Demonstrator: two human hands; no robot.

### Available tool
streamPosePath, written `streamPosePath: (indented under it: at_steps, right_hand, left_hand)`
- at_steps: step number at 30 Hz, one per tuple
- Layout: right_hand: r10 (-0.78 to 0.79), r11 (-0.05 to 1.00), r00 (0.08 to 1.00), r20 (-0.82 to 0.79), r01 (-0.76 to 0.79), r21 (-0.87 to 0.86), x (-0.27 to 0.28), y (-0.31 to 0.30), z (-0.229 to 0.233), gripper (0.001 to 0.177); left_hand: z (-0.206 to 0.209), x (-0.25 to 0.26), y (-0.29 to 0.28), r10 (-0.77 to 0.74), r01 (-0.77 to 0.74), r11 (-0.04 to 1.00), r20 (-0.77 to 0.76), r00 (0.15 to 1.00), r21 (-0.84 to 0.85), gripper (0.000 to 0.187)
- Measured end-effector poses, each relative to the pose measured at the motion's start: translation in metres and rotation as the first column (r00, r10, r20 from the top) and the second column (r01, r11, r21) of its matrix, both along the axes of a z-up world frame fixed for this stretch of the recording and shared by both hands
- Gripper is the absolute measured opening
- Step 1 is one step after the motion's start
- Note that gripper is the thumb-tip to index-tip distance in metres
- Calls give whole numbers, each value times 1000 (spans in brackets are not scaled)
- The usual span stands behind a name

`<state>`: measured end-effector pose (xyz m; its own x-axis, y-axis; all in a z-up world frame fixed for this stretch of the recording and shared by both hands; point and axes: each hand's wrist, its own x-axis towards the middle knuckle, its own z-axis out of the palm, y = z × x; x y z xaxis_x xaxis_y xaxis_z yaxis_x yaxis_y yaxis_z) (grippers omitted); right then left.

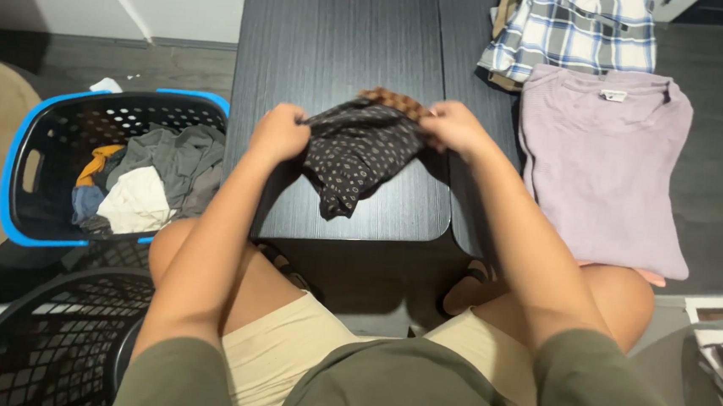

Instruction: The recorder is folding several items of clothing including t-shirts and shorts and placing them in a pile.

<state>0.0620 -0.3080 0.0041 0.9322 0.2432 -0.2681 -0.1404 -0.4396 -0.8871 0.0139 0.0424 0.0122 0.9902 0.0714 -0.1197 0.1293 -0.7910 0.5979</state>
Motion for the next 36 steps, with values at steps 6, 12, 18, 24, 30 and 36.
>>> streamPosePath:
  at_steps: [6, 12, 18, 24, 30, 36]
  right_hand:
    - [-165, 985, 975, -146, 155, -82, -89, -48, 21, 15]
    - [-124, 932, 908, 400, 245, -267, -92, -70, 11, 27]
    - [-83, 986, 948, 308, 123, -116, -29, -48, -8, 31]
    - [-55, 980, 953, 298, 108, -165, -3, -36, 9, 20]
    - [-231, 971, 889, 396, 237, 34, 15, -42, -13, 32]
    - [-145, 886, 784, 604, 375, -274, -45, -15, 29, 44]
  left_hand:
    - [-2, 65, -54, -202, 221, 973, 220, 954, -63, 25]
    - [17, 15, -98, -35, 41, 999, 562, 827, 3, 37]
    - [52, -8, -81, 11, -10, 999, -23, 1000, 34, 58]
    - [-5, 31, -69, -79, 80, 995, 27, 997, -57, 26]
    - [2, 32, -62, 36, -4, 987, 192, 981, -163, 23]
    - [13, 1, -59, 57, -4, 991, 401, 914, -132, 37]
